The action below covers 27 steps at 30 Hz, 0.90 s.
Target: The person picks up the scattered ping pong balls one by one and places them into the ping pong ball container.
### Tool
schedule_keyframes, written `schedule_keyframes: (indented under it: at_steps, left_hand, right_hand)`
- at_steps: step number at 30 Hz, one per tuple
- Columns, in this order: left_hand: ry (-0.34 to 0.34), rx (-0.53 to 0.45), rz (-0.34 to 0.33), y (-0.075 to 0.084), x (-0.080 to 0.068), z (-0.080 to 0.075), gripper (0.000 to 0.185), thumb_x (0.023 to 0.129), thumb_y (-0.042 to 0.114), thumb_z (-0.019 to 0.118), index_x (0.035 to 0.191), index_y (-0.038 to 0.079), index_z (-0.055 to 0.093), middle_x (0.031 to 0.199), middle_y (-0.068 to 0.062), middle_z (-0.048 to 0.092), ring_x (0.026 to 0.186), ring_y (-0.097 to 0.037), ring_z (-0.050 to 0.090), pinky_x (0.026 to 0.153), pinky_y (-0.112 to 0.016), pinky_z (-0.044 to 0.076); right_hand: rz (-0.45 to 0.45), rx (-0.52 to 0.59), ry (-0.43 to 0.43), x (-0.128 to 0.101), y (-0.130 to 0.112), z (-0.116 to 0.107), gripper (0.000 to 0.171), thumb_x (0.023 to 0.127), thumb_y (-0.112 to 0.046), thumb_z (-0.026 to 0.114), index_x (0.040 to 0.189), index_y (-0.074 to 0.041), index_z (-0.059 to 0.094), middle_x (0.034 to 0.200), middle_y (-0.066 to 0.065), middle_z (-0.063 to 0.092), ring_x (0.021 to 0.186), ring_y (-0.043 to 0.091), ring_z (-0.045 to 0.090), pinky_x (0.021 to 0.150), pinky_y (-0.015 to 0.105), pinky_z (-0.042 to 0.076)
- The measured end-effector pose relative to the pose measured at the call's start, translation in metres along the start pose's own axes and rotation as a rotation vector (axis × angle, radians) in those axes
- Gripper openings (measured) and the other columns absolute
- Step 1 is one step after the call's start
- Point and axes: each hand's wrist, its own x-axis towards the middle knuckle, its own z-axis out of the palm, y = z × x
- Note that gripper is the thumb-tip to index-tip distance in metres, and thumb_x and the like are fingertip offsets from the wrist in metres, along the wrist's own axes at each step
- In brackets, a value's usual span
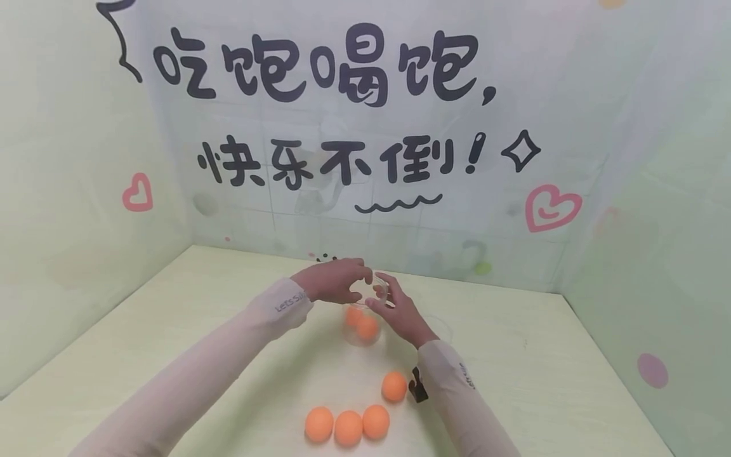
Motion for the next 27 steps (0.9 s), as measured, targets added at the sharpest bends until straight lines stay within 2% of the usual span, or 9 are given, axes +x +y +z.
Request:
schedule_keyframes:
  at_steps: [4, 10, 17, 23, 27]
  left_hand:
    - [0.006, 0.042, 0.016, 0.002, -0.009, 0.001, 0.030, 0.087, 0.017, 0.068, 0.116, 0.010, 0.065, 0.107, -0.005, 0.062, 0.080, -0.014, 0.055, 0.074, -0.026, 0.049]
    - [0.013, 0.079, 0.074, 0.006, -0.021, 0.006, 0.030, 0.087, 0.016, 0.066, 0.117, 0.013, 0.064, 0.108, -0.004, 0.063, 0.090, -0.015, 0.059, 0.081, -0.029, 0.050]
    - [0.036, 0.116, 0.139, 0.012, -0.032, 0.005, 0.043, 0.089, 0.014, 0.063, 0.131, 0.020, 0.057, 0.100, -0.003, 0.061, 0.079, -0.014, 0.057, 0.071, -0.027, 0.048]
    - [0.020, 0.107, 0.112, 0.015, -0.041, 0.006, 0.032, 0.088, 0.018, 0.066, 0.120, 0.015, 0.062, 0.106, -0.005, 0.061, 0.082, -0.014, 0.057, 0.075, -0.027, 0.049]
    - [0.007, 0.081, 0.103, 0.017, -0.048, 0.009, 0.028, 0.088, 0.019, 0.068, 0.114, 0.012, 0.064, 0.106, -0.005, 0.061, 0.080, -0.012, 0.054, 0.073, -0.025, 0.049]
  right_hand:
    - [0.028, -0.002, -0.008, -0.002, -0.006, 0.002, 0.057, 0.098, -0.023, 0.051, 0.147, -0.012, 0.024, 0.144, 0.025, 0.042, 0.134, 0.040, 0.040, 0.105, 0.055, 0.036]
    - [0.035, -0.016, 0.000, -0.003, -0.006, 0.001, 0.059, 0.098, -0.026, 0.052, 0.148, -0.011, 0.024, 0.145, 0.024, 0.041, 0.135, 0.041, 0.038, 0.106, 0.056, 0.035]
    - [0.022, -0.024, -0.004, -0.001, -0.001, -0.001, 0.060, 0.098, -0.023, 0.051, 0.148, -0.009, 0.022, 0.143, 0.023, 0.043, 0.134, 0.044, 0.037, 0.106, 0.058, 0.034]
    - [0.007, -0.014, 0.007, 0.014, 0.031, 0.001, 0.061, 0.098, -0.029, 0.052, 0.149, -0.019, 0.021, 0.145, 0.020, 0.042, 0.135, 0.042, 0.038, 0.105, 0.059, 0.034]
    - [0.002, -0.015, 0.016, 0.015, 0.036, 0.002, 0.061, 0.097, -0.032, 0.053, 0.149, -0.020, 0.022, 0.144, 0.020, 0.043, 0.134, 0.040, 0.039, 0.104, 0.059, 0.035]
